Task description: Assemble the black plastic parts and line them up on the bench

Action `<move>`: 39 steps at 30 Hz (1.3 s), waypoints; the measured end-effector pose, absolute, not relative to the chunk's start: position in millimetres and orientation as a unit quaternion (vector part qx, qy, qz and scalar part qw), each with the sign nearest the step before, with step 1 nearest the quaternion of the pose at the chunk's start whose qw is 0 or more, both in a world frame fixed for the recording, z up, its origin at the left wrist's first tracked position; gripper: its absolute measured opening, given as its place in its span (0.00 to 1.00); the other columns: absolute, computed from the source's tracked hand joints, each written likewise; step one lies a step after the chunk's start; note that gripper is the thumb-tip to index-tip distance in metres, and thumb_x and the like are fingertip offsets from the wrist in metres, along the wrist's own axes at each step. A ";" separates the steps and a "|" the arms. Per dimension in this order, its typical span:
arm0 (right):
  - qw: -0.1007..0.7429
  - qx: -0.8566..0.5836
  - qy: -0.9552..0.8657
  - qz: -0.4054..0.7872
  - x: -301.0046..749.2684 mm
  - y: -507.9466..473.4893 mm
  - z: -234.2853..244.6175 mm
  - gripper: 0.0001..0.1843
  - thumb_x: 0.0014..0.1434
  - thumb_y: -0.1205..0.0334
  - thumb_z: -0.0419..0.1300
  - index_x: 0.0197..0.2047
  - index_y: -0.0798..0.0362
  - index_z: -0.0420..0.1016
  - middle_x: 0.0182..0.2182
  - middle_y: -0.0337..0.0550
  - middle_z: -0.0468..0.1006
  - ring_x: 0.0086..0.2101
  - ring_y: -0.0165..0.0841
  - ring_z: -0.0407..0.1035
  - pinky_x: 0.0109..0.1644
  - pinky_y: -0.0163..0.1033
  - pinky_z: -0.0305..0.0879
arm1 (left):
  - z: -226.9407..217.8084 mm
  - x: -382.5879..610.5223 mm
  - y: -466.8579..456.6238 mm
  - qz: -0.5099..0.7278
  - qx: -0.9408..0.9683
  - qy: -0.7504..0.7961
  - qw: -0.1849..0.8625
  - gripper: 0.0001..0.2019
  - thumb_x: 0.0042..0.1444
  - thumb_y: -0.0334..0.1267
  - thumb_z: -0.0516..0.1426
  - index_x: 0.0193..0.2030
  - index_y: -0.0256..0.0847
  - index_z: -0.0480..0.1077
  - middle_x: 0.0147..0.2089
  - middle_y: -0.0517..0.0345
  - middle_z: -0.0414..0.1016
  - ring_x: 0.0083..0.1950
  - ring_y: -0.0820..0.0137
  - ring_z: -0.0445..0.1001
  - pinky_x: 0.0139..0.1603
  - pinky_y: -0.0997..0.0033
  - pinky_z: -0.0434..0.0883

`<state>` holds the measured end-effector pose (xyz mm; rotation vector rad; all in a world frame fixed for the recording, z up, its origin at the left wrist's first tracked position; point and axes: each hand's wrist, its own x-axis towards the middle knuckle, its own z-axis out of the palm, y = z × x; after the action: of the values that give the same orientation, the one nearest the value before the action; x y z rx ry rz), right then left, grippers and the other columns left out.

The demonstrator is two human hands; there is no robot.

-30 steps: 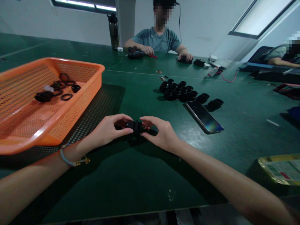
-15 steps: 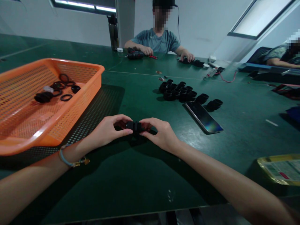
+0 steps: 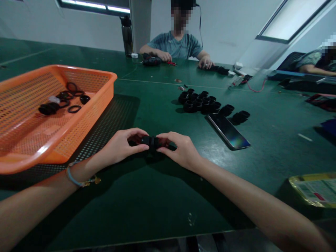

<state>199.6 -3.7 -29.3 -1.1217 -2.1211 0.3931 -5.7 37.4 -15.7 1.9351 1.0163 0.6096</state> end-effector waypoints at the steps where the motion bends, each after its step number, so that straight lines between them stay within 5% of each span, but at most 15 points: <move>1: 0.351 -0.428 -0.820 0.147 199.7 -3.7 -29.3 0.13 0.51 0.71 0.63 0.42 0.55 0.73 0.31 0.40 0.78 0.30 0.28 0.71 0.35 0.34 0.68 | -15.4 -5.5 37.4 0.243 0.773 0.407 0.422 0.18 0.43 0.46 0.60 0.39 0.37 0.71 0.36 0.55 0.77 0.37 0.64 0.75 0.42 0.64 0.73; 39: 0.354 -0.416 -0.826 0.140 200.5 -5.0 -27.5 0.11 0.52 0.70 0.61 0.41 0.54 0.73 0.33 0.42 0.79 0.33 0.31 0.72 0.37 0.37 0.69 | -15.5 -5.6 36.8 0.248 0.768 0.401 0.433 0.17 0.42 0.46 0.61 0.38 0.38 0.72 0.35 0.56 0.78 0.36 0.65 0.75 0.42 0.65 0.73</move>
<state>200.5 -5.0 -27.5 -1.0764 -2.1352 0.3631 -5.6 36.8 -15.5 1.9135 0.9995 0.6181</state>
